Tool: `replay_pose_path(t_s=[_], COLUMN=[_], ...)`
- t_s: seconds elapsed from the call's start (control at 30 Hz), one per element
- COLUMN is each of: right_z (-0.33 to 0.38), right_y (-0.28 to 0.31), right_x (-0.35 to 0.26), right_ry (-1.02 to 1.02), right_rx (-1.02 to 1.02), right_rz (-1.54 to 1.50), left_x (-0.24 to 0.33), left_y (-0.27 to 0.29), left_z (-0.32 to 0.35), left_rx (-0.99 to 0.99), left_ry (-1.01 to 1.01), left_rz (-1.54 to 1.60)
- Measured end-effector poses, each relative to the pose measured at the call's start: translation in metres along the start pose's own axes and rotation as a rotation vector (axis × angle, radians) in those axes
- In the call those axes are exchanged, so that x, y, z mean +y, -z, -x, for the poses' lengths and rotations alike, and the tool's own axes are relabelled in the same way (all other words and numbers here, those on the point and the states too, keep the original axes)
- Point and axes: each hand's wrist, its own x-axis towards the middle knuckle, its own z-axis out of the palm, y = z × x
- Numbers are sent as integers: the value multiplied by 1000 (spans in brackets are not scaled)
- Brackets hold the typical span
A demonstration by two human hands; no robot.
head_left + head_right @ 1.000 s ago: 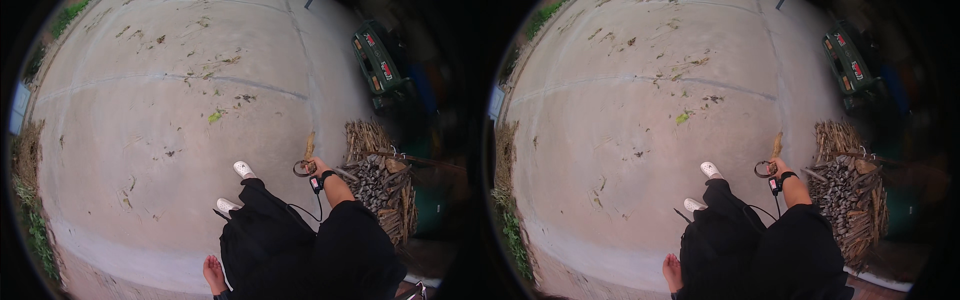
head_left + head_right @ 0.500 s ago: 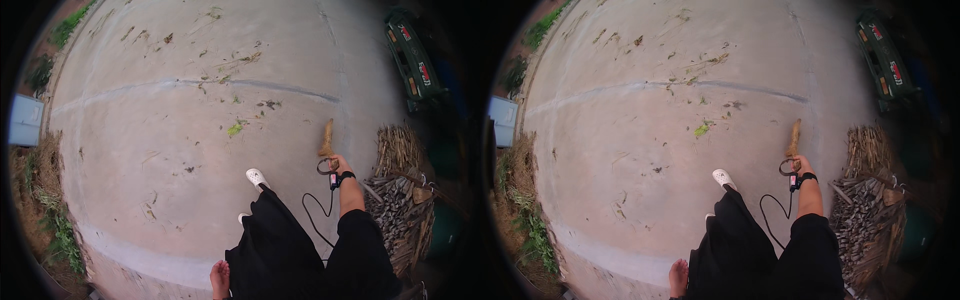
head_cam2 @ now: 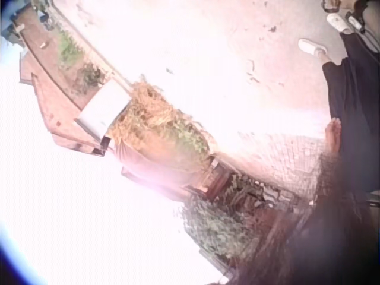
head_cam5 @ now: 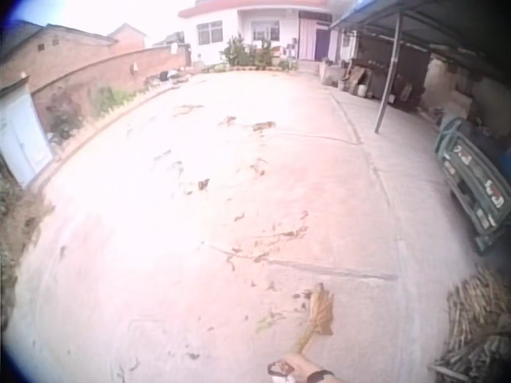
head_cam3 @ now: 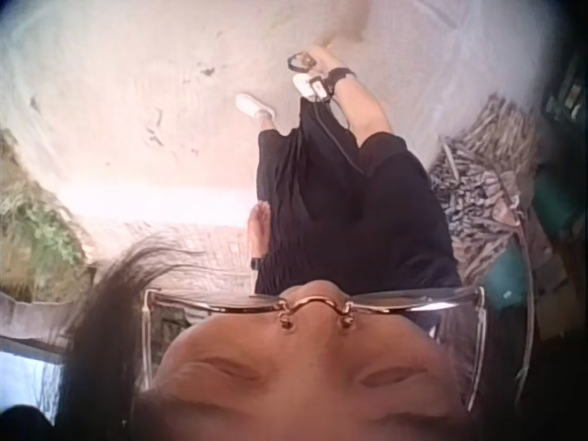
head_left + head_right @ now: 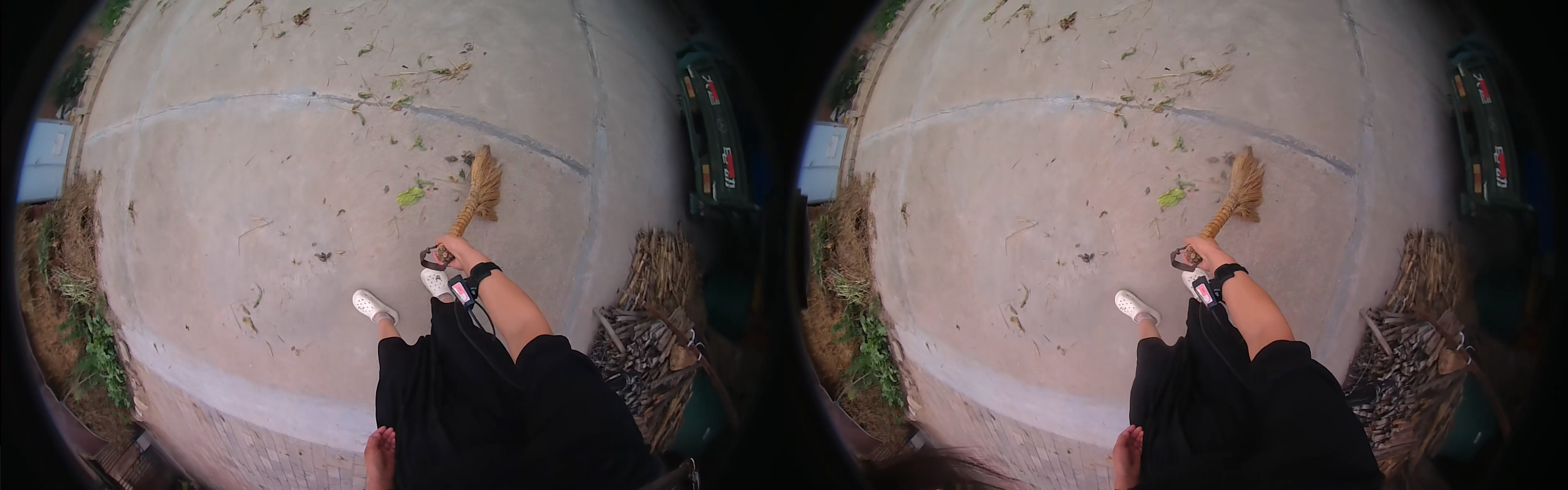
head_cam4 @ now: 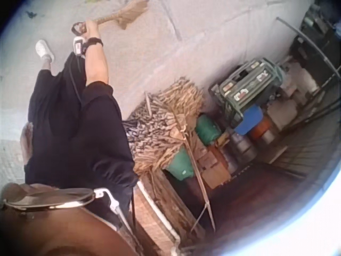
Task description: Sweeping plant debris and leaves into a pile on a concrete yard using a straw broom.
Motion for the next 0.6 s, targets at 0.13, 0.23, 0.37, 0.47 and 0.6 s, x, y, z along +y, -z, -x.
replay_pose_path(t_s=[0.13,0.23,0.37,0.47,0.6], right_z=[30,53,51,71,125], right_y=[-138,-194,-186,-142,-69], right_x=[67,87,60,53,85], right_ry=[2,-37,-95,-60,115], right_rx=[-166,-320,-536,-469,-111], right_rz=[191,301,137,208,482], left_x=[34,68,104,122,147], left_y=[12,33,51,62,65], left_z=[-23,-28,-33,-42,-57], left_rx=[15,47,21,15,-42], left_ry=[2,-32,-72,-35,-9], left_rz=[25,81,42,69,87])
